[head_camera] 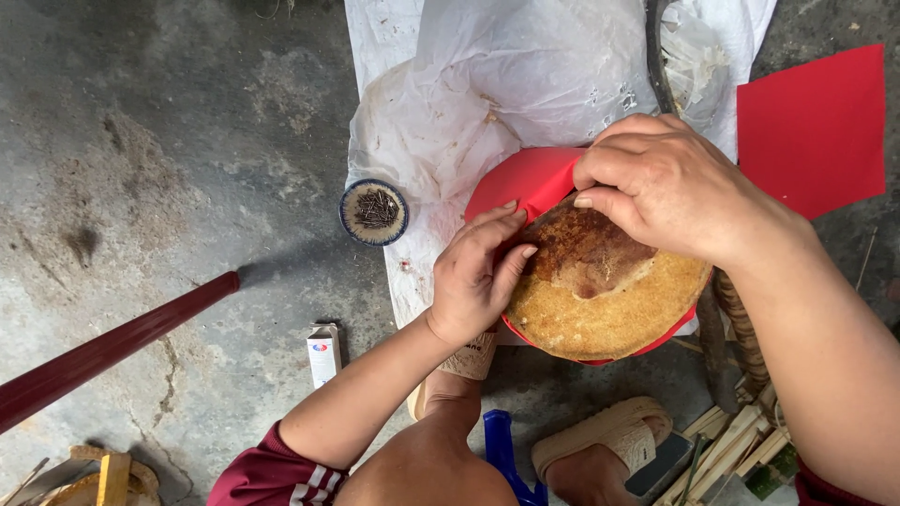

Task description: Nailing a drum head onto a wooden shell using small nails and a hammer.

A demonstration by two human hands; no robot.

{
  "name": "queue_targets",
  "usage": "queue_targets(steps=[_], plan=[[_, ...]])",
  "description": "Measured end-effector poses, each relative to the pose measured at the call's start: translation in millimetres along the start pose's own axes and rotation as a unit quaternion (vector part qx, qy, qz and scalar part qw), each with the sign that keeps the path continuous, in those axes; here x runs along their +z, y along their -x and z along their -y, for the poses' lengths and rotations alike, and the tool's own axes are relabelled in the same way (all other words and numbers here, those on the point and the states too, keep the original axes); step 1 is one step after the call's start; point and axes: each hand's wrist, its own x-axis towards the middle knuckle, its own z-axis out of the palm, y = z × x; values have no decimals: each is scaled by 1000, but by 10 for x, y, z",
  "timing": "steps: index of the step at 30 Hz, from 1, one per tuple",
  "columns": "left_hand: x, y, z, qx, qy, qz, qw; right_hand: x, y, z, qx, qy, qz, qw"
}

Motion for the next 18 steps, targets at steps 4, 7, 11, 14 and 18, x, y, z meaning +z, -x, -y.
queue_targets(steps=[4, 7, 11, 14, 18], plan=[[-5, 1, -6, 2, -58, 23, 998, 12, 17, -17, 29, -8, 25, 999], [-49, -98, -36, 13, -73, 46, 996, 26, 39, -34, 51, -5, 42, 998], [-84, -155, -85, -46, -69, 75, 994, 31, 25, -20, 80, -1, 67, 995], [10, -6, -7, -124, -15, 33, 992, 89, 24, -55, 70, 29, 60, 995], [78, 6, -121, -195, 53, -1, 979, 112, -13, -19, 125, 18, 100, 987]])
